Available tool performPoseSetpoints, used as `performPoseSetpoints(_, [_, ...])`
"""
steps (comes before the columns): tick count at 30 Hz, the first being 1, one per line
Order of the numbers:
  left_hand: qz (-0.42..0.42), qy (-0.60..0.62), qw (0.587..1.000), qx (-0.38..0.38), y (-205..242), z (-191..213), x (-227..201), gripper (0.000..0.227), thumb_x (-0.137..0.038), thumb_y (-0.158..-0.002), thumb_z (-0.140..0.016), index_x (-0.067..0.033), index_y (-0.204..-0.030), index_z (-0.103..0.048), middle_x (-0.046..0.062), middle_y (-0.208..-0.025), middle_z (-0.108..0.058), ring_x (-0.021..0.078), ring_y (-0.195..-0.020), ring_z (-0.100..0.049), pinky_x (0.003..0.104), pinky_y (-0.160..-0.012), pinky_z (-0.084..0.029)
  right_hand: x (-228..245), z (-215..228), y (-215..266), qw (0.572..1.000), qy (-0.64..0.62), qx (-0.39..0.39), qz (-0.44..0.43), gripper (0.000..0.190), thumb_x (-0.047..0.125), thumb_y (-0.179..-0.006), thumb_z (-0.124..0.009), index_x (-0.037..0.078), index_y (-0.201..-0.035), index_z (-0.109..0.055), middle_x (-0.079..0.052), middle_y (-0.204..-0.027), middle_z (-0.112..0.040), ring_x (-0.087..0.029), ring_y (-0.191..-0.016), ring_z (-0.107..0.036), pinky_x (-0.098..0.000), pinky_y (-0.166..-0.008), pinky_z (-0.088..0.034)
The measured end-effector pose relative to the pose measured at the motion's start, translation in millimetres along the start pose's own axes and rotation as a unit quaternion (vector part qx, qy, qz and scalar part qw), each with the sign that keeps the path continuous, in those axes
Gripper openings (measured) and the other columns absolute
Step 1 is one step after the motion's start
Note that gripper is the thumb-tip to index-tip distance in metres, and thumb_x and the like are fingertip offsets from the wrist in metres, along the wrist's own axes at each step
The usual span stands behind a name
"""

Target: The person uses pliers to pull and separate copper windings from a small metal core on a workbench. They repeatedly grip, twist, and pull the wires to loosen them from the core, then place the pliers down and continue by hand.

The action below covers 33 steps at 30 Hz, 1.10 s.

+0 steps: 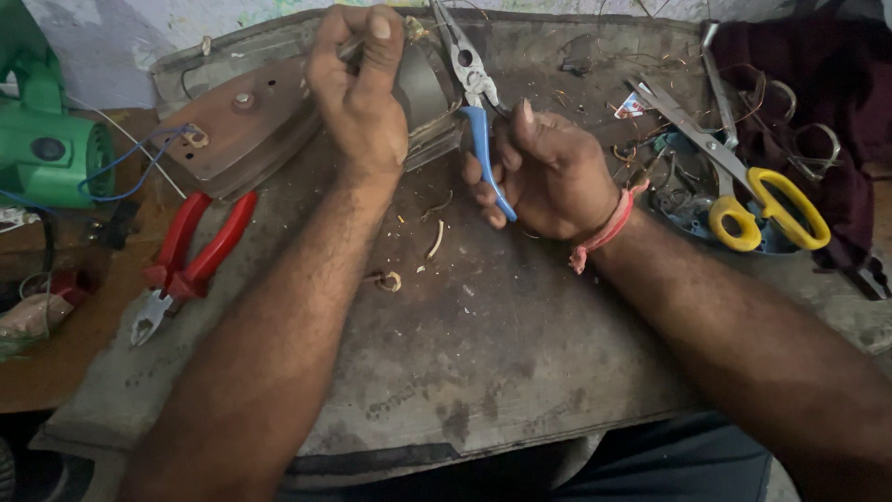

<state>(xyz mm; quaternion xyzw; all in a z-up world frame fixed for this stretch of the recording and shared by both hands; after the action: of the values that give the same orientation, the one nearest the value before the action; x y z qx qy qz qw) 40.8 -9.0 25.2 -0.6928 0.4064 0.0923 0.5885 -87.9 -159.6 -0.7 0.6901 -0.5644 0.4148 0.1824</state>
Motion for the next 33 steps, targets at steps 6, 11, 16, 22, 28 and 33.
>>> performPoseSetpoints(6, [-0.037, -0.152, 0.987, 0.039, -3, -2, -7, 0.038, -0.041, -0.108, -0.068, -0.0048, -0.099, -0.062, 0.003, -0.089, -0.069, 0.0132, -0.088, -0.065, 0.029, -0.087, -0.052, 15, 18, -1, 0.952, 0.274, -0.133, 0.022, 0.034, 0.029, -0.11, -0.057, 0.002, -0.09, -0.06, -0.014, -0.085, -0.062, -0.024, -0.071, -0.056, -0.0375, -0.061, -0.046])
performPoseSetpoints(11, [-0.082, -0.209, 0.973, 0.061, -5, -3, -14, 0.033, -0.036, -0.107, -0.068, -0.0048, -0.101, -0.063, 0.005, -0.092, -0.071, 0.0183, -0.091, -0.071, 0.035, -0.088, -0.057, 34, 15, 3, 0.721, 0.665, -0.172, 0.09, 0.034, 0.028, -0.106, -0.067, -0.003, -0.092, -0.061, -0.015, -0.083, -0.055, -0.03, -0.08, -0.053, -0.0432, -0.071, -0.044])
performPoseSetpoints(16, [-0.051, -0.211, 0.974, 0.065, 1, -4, -14, 0.034, -0.034, -0.107, -0.069, -0.0021, -0.102, -0.061, 0.005, -0.094, -0.069, 0.017, -0.092, -0.068, 0.034, -0.087, -0.056, 27, -3, 1, 0.66, 0.73, -0.123, 0.124, 0.032, 0.026, -0.105, -0.064, -0.004, -0.1, -0.06, -0.018, -0.091, -0.054, -0.034, -0.085, -0.054, -0.0476, -0.077, -0.044])
performPoseSetpoints(22, [-0.088, -0.224, 0.967, 0.082, 1, -9, -27, 0.032, -0.033, -0.109, -0.068, -0.0023, -0.104, -0.061, 0.005, -0.095, -0.067, 0.0157, -0.093, -0.065, 0.031, -0.082, -0.053, 26, -4, 4, 0.757, 0.629, -0.163, 0.068, 0.027, 0.026, -0.106, -0.059, -0.001, -0.104, -0.063, -0.021, -0.082, -0.063, -0.034, -0.078, -0.056, -0.0438, -0.071, -0.051])
performPoseSetpoints(28, [-0.021, -0.059, 0.998, 0.007, 1, -5, -16, 0.033, -0.033, -0.11, -0.066, -0.0015, -0.102, -0.059, 0.001, -0.086, -0.06, 0.0107, -0.082, -0.052, 0.028, -0.079, -0.045, 8, -5, 3, 0.999, 0.038, -0.034, -0.002, 0.044, 0.038, -0.115, -0.044, 0.005, -0.088, -0.054, -0.021, -0.099, -0.068, -0.029, -0.079, -0.065, -0.0432, -0.067, -0.053])
performPoseSetpoints(33, [0.004, -0.018, 0.999, -0.033, 0, 2, -6, 0.029, -0.031, -0.11, -0.065, -0.0031, -0.102, -0.063, 0.0, -0.089, -0.062, 0.0091, -0.087, -0.055, 0.026, -0.084, -0.045, -6, -7, -3, 0.998, -0.05, 0.005, -0.023, 0.046, 0.042, -0.114, -0.043, 0.005, -0.089, -0.054, -0.022, -0.1, -0.069, -0.033, -0.083, -0.068, -0.0448, -0.067, -0.055])
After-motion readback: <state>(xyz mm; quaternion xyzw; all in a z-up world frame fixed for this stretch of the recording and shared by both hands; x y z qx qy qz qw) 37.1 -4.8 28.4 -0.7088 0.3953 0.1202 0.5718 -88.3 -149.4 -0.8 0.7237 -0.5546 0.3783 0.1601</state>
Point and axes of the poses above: each hand's wrist, its own y-axis away from the middle knuckle, its own z-axis out of the back of the hand, x = y × z, the point moved 5 cm from there along -y, towards the middle knuckle
